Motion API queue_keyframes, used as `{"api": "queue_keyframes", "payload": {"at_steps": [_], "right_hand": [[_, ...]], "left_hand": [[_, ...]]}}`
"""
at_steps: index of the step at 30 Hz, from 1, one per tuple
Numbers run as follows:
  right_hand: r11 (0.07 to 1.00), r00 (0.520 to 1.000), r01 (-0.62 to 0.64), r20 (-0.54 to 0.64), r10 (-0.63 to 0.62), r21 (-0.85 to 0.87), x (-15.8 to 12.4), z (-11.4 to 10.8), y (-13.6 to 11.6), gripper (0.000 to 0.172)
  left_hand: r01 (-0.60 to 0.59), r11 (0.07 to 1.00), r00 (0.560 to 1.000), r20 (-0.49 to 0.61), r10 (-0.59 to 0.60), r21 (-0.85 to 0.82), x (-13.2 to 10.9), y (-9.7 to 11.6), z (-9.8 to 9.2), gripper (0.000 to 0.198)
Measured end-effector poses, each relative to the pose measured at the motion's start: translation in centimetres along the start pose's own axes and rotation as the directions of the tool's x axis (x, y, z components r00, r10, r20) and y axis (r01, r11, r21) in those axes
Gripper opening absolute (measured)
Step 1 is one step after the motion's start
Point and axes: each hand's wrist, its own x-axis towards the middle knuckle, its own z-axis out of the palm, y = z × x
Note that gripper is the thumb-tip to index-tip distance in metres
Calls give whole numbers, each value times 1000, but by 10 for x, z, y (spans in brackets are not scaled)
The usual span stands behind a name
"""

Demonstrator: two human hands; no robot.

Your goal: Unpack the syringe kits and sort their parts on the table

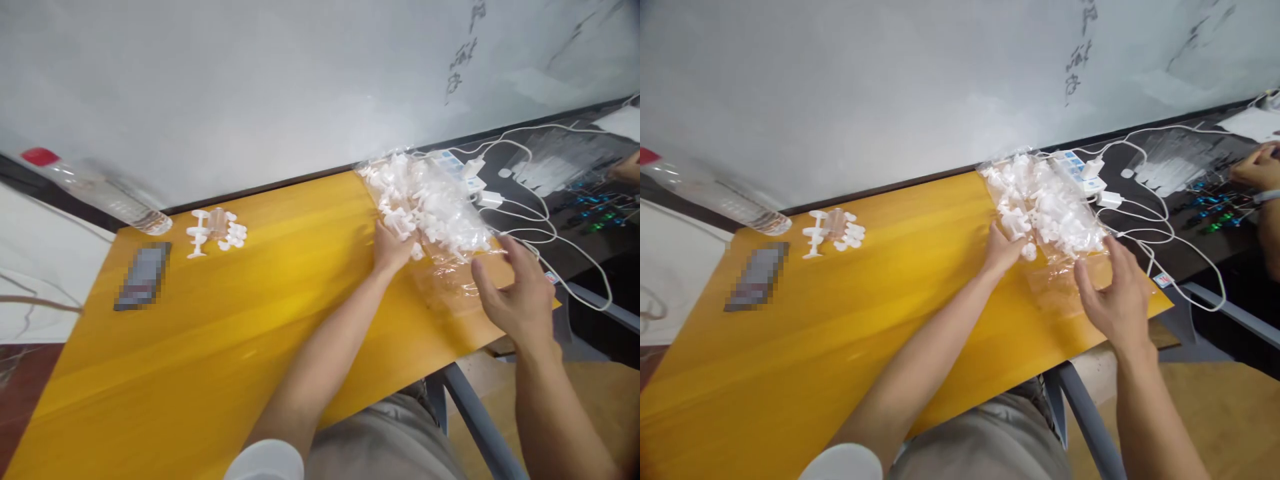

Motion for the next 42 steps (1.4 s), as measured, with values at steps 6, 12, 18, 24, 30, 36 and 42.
{"api": "queue_keyframes", "payload": {"at_steps": [6, 12, 18, 24, 30, 36, 42], "right_hand": [[771, 832, -465, 513, 212, 436, 17, 56, -78, 85], [458, 634, -674, 772, -43, 579, 8, 102, -137, 68], [572, 761, -389, 602, -242, 722, -5, 118, -156, 51], [626, 709, -1, 442, -549, 780, 8, 124, -168, 64], [595, 708, 68, 382, -594, 801, -9, 140, -185, 64], [584, 728, 92, 346, -592, 807, -22, 157, -188, 72], [547, 759, 41, 330, -561, 836, -28, 160, -192, 84]], "left_hand": [[83, 927, 997, 36, -75, -367, -26, -31, -53, 87], [-110, 905, 975, 135, 179, -410, -84, -62, -120, 99], [-409, 901, 907, 46, 419, -146, -116, -39, -233, 73], [-740, 627, 571, -266, 777, 243, -155, 45, -304, 15], [-594, 424, 719, 215, 660, 684, -167, 95, -304, 16], [-466, 218, 846, 360, 394, 857, -152, 112, -291, 11], [-386, 158, 919, 366, 144, 909, -129, 114, -268, 20]]}}
